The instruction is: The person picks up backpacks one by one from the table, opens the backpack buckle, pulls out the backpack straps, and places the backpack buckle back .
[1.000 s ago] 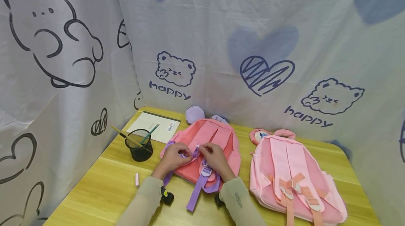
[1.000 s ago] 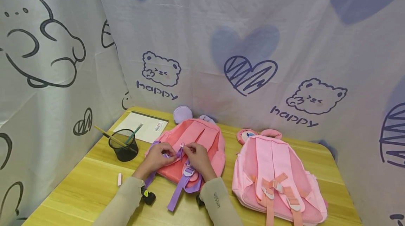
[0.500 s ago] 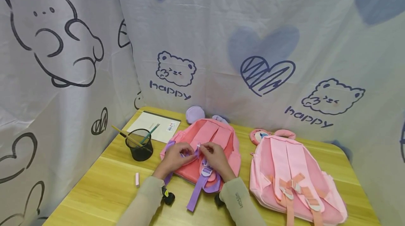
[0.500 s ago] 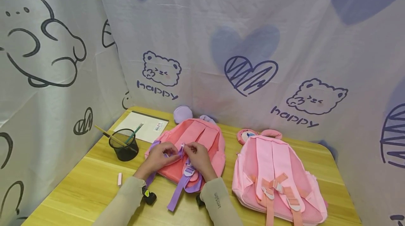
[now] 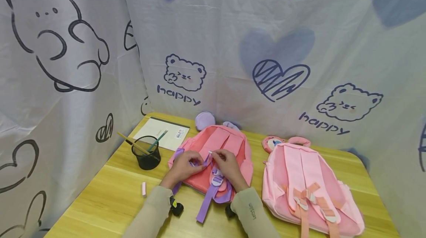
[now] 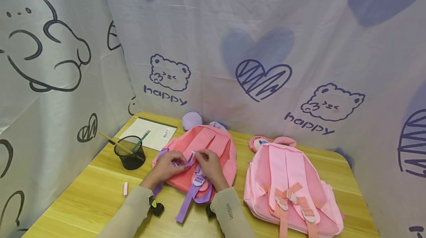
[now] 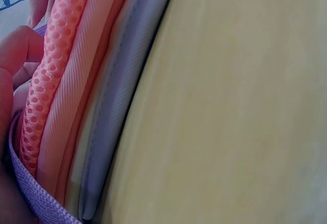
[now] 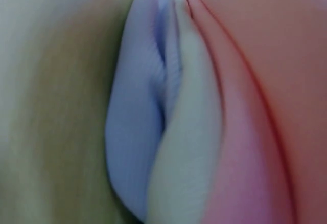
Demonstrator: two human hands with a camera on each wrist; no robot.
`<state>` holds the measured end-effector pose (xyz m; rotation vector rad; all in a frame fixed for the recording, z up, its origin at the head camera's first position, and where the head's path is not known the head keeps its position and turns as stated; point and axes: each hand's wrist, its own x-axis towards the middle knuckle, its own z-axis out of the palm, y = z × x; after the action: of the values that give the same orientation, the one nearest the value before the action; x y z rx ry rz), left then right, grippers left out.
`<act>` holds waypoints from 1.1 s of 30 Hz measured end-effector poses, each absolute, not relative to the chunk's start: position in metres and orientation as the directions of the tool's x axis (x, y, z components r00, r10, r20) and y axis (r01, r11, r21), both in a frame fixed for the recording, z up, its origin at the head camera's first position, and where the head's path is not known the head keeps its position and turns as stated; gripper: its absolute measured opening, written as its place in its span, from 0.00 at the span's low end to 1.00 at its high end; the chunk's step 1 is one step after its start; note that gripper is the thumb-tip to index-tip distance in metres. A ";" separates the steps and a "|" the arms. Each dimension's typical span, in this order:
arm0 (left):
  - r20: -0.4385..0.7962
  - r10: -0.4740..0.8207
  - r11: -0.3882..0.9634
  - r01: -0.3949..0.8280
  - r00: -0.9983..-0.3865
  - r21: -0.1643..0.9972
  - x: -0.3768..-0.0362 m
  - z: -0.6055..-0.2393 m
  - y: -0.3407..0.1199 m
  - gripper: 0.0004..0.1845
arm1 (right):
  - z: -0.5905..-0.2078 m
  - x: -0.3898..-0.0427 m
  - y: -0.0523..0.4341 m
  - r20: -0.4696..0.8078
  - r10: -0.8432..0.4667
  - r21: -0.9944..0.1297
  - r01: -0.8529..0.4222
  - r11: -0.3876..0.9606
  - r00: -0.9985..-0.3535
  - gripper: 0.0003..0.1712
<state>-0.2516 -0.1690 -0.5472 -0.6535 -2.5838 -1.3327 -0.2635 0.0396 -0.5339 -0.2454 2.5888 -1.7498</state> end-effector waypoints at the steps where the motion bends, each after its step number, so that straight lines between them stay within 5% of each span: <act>1: 0.331 0.307 0.510 0.448 -0.892 0.734 -0.252 -0.547 -0.169 0.08 | -0.533 -0.263 0.040 0.079 -0.131 -0.925 -0.122 0.361 -0.988 0.14; 20: 0.229 0.217 0.491 0.309 -0.949 0.814 -0.251 -0.541 -0.163 0.05 | -0.520 -0.260 0.045 0.099 -0.112 -0.955 -0.127 0.268 -0.989 0.13; 28: 0.299 0.236 0.469 0.378 -0.924 0.798 -0.250 -0.507 -0.135 0.14 | -0.504 -0.259 0.062 0.137 -0.138 -0.923 -0.176 0.341 -0.981 0.14; 33: 0.277 0.275 0.426 0.375 -0.921 0.823 -0.254 -0.507 -0.120 0.11 | -0.505 -0.260 0.071 0.167 -0.125 -0.928 -0.199 0.316 -0.978 0.13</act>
<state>-0.2540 -0.1204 -0.5071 -0.5877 -2.5665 -1.5226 -0.2605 0.0705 -0.5049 -0.3200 2.5998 -1.8488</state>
